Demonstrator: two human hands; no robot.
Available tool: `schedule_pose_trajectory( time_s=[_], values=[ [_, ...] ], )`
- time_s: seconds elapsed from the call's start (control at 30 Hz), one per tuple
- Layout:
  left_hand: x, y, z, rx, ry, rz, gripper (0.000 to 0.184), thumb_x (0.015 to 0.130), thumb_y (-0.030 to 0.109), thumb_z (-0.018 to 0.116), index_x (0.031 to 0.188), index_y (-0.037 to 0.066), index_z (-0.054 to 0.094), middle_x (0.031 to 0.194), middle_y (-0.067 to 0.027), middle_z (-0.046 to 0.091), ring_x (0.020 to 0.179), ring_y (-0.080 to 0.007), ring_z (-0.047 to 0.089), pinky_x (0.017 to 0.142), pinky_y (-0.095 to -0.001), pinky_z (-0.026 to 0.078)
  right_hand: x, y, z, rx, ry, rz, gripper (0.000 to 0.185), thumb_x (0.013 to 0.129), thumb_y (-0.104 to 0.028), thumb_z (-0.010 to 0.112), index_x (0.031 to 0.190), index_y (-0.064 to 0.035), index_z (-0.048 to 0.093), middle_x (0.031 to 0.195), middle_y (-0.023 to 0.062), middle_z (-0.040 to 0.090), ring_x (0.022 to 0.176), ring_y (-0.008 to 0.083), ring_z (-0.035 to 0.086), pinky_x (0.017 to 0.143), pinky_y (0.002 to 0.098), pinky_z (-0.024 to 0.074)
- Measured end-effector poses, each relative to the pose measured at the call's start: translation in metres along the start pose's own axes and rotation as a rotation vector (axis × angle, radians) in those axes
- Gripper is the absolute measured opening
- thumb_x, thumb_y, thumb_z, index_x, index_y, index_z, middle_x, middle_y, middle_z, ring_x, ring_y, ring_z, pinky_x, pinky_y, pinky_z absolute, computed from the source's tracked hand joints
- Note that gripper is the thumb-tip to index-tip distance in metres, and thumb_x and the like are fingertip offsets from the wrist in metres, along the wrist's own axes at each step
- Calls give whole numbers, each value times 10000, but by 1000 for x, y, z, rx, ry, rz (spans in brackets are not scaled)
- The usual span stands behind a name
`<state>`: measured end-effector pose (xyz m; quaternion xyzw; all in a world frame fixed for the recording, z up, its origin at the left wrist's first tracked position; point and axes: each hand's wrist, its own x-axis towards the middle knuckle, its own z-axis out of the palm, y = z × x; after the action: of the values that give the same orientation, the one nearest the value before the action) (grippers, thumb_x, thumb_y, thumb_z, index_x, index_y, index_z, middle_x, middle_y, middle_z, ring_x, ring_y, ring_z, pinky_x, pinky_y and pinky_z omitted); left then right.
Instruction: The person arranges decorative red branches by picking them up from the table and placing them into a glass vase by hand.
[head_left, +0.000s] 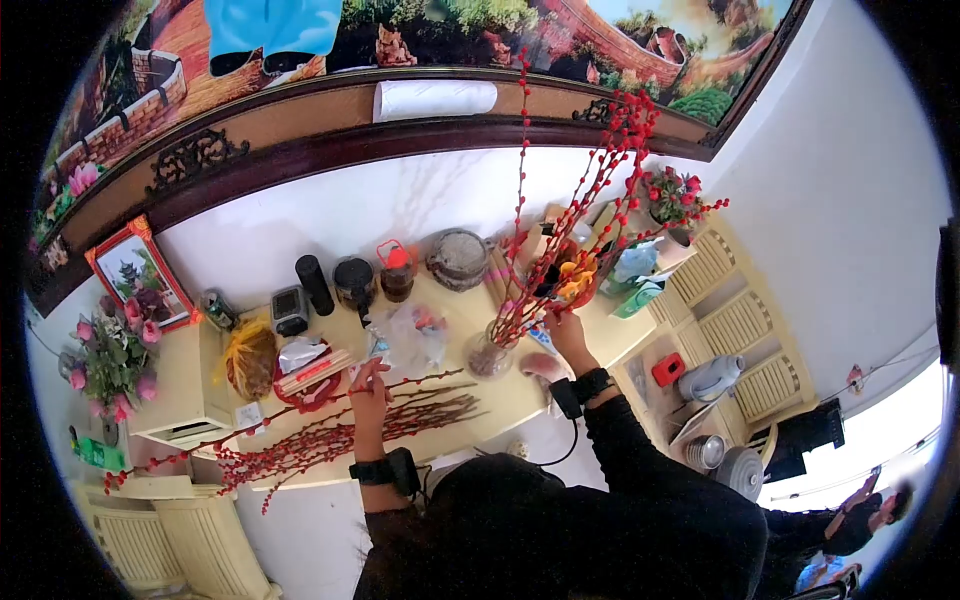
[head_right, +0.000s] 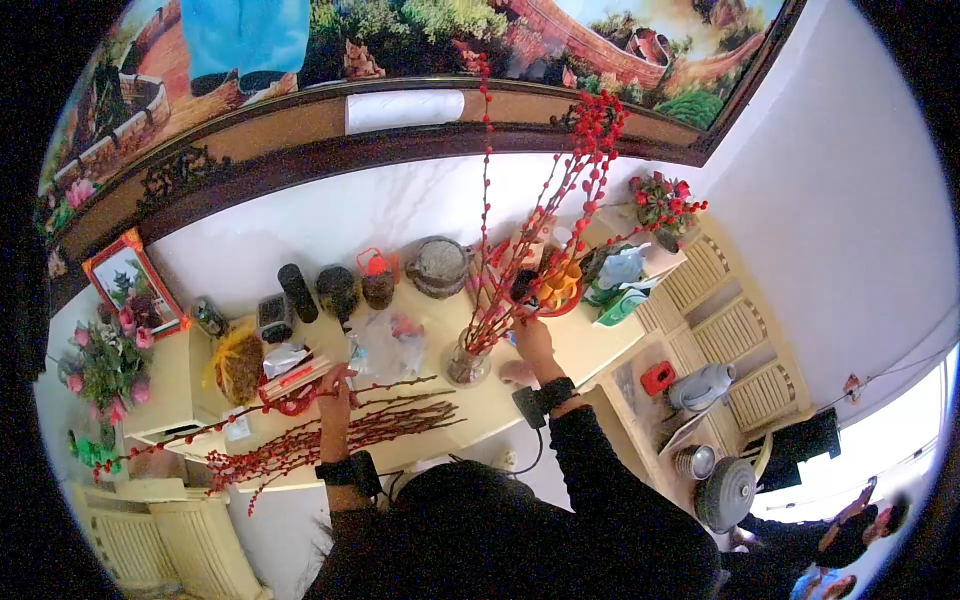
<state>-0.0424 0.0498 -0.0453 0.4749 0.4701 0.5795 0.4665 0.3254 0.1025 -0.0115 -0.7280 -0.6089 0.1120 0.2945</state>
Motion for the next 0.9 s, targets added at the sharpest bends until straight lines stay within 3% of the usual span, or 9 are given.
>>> schedule_pose_trajectory(
  time_s=[0.1, 0.2, 0.43, 0.53, 0.63, 0.77, 0.9],
  values=[
    [-3, 5, 2, -31, -11, -26, 251, 853, 62, 368, 1072, 2, 472, 889, -74, 559, 411, -52, 442, 387, -185, 364, -1, -2, 7, 152, 93, -65, 210, 811, -161, 452, 847, 23, 548, 657, 165, 575, 607, 283, 574, 538, 345, 436],
    [-4, 5, 3, -47, -51, -7, 250, 856, 73, 367, 1073, -2, 467, 900, -78, 557, 407, -55, 440, 387, -191, 365, -7, -4, 8, 109, 125, -102, 197, 815, -140, 439, 872, 20, 539, 646, 152, 574, 600, 268, 579, 539, 330, 442],
    [-11, 16, 3, 30, -32, -14, 242, 855, 83, 385, 1066, 0, 468, 884, -80, 555, 434, -64, 445, 390, -203, 375, -10, -11, -8, 301, 122, 49, 185, 789, -139, 508, 898, 9, 527, 700, 141, 584, 581, 219, 567, 531, 302, 437],
    [-10, 11, 3, 40, -11, -36, 236, 852, 74, 386, 1057, -1, 473, 884, -85, 554, 428, -68, 445, 392, -203, 387, -4, -16, -12, 231, 258, -87, 198, 764, -130, 544, 903, 9, 521, 714, 116, 587, 585, 189, 561, 528, 282, 436],
    [-13, 4, 3, 19, -38, 12, 232, 845, 46, 389, 1054, 1, 477, 889, -86, 552, 424, -69, 448, 395, -205, 397, 7, -15, -8, 172, 299, -89, 222, 727, -92, 559, 922, 6, 513, 745, 96, 584, 598, 173, 560, 528, 270, 437],
    [-12, 7, 5, 5, -62, 14, 234, 840, 29, 384, 1052, -3, 476, 894, -91, 550, 424, -69, 448, 395, -205, 396, -2, -54, -23, 318, 393, -35, 309, 664, -12, 538, 970, -8, 500, 829, 86, 567, 633, 150, 549, 527, 257, 431],
    [-14, 7, 8, 5, -63, 28, 231, 830, 19, 388, 1038, -9, 483, 885, -95, 553, 421, -73, 453, 387, -200, 390, -7, -73, -37, 478, 340, -77, 326, 673, -18, 563, 988, -5, 482, 808, 66, 549, 618, 116, 489, 545, 234, 414]
  ],
)
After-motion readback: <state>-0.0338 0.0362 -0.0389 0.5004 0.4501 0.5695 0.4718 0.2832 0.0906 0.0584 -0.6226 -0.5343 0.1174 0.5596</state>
